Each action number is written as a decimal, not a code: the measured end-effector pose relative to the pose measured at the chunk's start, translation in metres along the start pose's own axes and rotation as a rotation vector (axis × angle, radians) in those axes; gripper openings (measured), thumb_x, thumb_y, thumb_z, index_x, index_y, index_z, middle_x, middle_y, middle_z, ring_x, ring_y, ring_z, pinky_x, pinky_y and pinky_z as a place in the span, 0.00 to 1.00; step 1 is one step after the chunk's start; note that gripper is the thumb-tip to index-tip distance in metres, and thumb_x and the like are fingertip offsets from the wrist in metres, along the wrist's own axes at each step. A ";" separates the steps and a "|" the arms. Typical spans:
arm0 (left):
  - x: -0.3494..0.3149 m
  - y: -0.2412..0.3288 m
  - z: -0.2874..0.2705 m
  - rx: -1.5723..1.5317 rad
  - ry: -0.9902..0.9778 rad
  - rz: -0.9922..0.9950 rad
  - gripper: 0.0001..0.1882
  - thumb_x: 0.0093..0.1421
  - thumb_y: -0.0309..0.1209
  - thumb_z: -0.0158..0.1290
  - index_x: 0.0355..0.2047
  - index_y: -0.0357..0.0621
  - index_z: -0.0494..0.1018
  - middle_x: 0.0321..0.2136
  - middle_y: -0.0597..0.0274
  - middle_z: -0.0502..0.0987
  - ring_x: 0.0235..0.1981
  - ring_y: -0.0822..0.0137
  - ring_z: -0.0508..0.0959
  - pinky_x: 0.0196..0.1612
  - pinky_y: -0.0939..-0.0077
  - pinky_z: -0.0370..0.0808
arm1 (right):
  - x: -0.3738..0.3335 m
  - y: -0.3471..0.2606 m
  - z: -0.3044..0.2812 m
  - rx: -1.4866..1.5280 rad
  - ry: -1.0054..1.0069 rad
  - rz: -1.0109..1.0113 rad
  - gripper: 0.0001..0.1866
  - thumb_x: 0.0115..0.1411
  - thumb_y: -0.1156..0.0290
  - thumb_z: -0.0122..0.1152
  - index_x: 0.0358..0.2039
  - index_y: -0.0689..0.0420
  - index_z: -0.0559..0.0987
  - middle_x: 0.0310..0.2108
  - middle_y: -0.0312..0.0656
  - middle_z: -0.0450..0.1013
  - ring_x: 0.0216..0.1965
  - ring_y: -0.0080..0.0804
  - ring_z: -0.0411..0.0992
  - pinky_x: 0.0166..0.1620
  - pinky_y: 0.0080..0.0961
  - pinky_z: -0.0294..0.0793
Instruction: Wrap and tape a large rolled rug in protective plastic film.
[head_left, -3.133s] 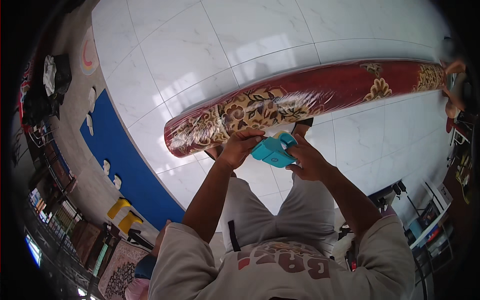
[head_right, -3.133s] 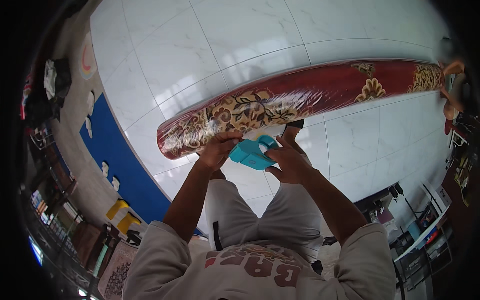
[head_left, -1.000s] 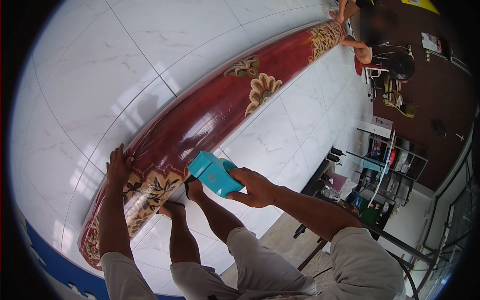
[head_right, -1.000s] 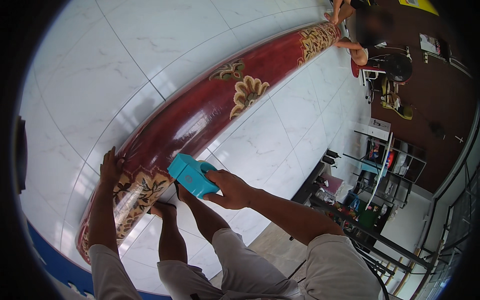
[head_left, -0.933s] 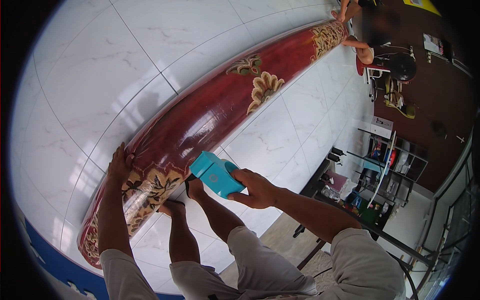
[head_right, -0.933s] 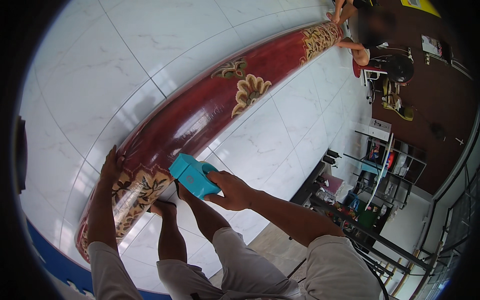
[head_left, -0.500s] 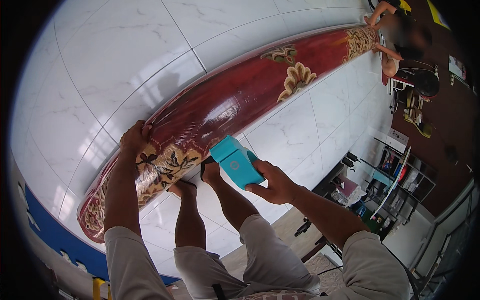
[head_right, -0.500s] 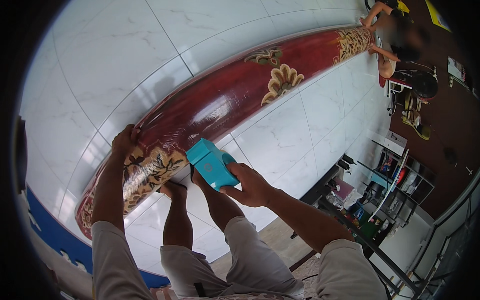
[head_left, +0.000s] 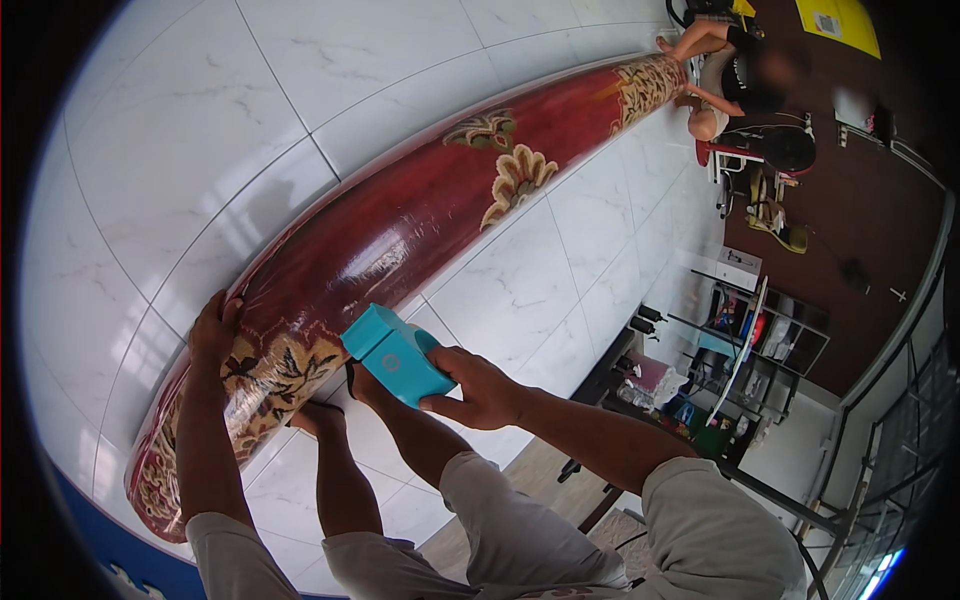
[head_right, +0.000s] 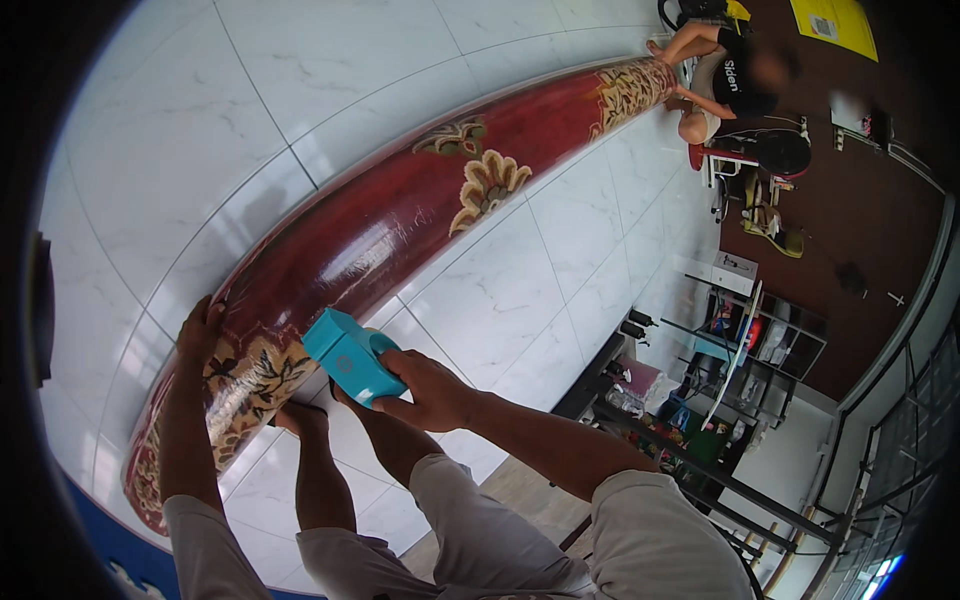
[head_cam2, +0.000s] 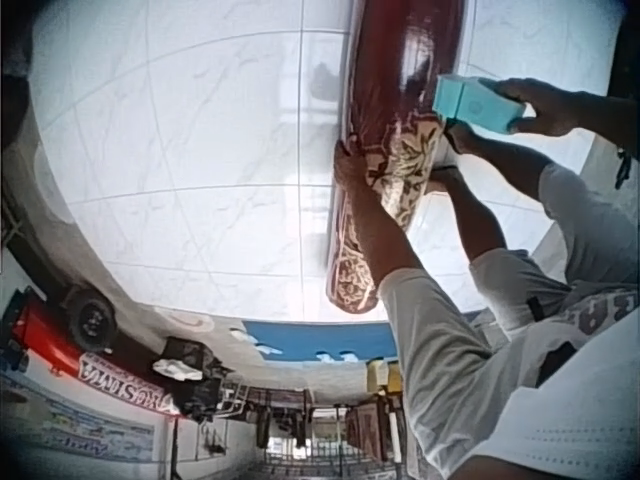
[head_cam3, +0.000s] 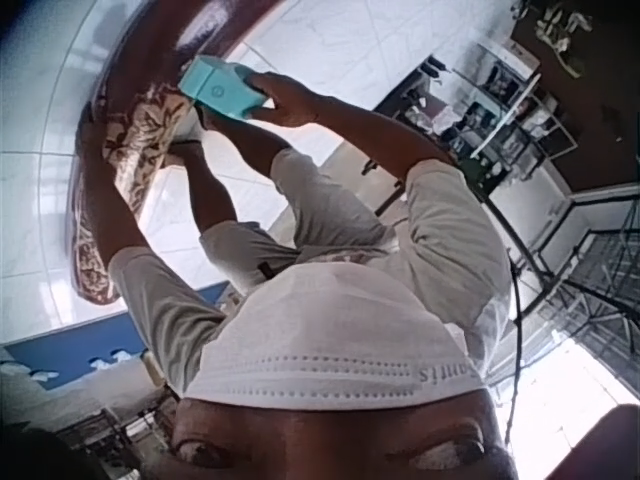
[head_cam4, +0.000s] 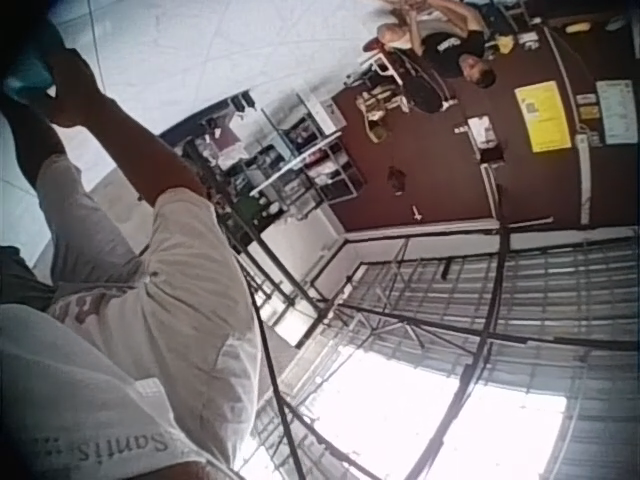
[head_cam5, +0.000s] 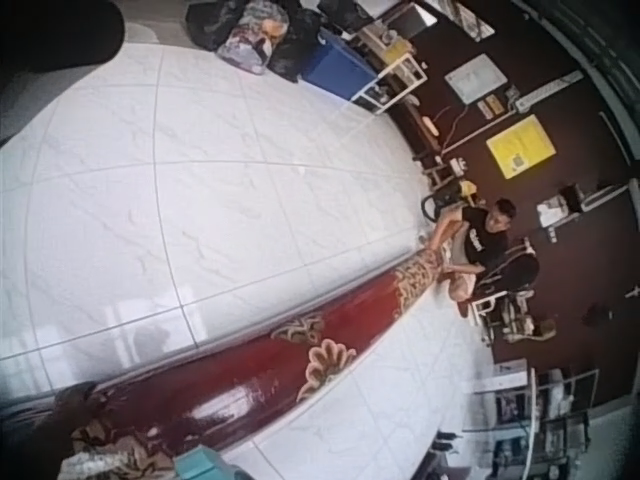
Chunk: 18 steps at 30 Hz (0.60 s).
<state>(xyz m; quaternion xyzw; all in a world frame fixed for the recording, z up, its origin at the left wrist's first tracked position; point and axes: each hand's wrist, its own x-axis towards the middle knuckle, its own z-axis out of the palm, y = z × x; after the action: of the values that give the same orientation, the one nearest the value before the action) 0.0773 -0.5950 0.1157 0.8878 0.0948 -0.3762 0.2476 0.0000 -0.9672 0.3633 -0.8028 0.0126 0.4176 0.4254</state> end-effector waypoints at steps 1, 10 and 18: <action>0.000 0.006 -0.003 0.008 -0.003 -0.008 0.31 0.63 0.57 0.47 0.59 0.52 0.68 0.51 0.50 0.75 0.53 0.50 0.74 0.55 0.59 0.69 | 0.000 -0.001 -0.004 -0.014 0.011 0.000 0.22 0.57 0.60 0.64 0.42 0.59 0.66 0.36 0.51 0.69 0.40 0.50 0.67 0.42 0.42 0.67; -0.001 0.019 -0.011 0.024 -0.061 -0.071 0.30 0.62 0.58 0.47 0.55 0.53 0.71 0.45 0.50 0.79 0.49 0.48 0.76 0.52 0.58 0.70 | 0.003 0.004 0.001 0.024 0.062 -0.033 0.20 0.57 0.64 0.67 0.39 0.60 0.67 0.31 0.46 0.65 0.33 0.38 0.64 0.37 0.33 0.65; -0.001 0.020 -0.013 0.010 -0.056 -0.070 0.28 0.61 0.57 0.47 0.53 0.53 0.73 0.45 0.49 0.79 0.49 0.46 0.76 0.51 0.56 0.70 | 0.003 0.008 -0.001 0.044 -0.001 0.019 0.23 0.57 0.60 0.63 0.45 0.60 0.65 0.37 0.52 0.68 0.41 0.51 0.67 0.43 0.43 0.66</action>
<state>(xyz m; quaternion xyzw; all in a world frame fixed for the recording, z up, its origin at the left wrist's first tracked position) 0.0913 -0.6060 0.1317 0.8743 0.1171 -0.4098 0.2325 0.0001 -0.9720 0.3561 -0.7930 0.0291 0.4214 0.4390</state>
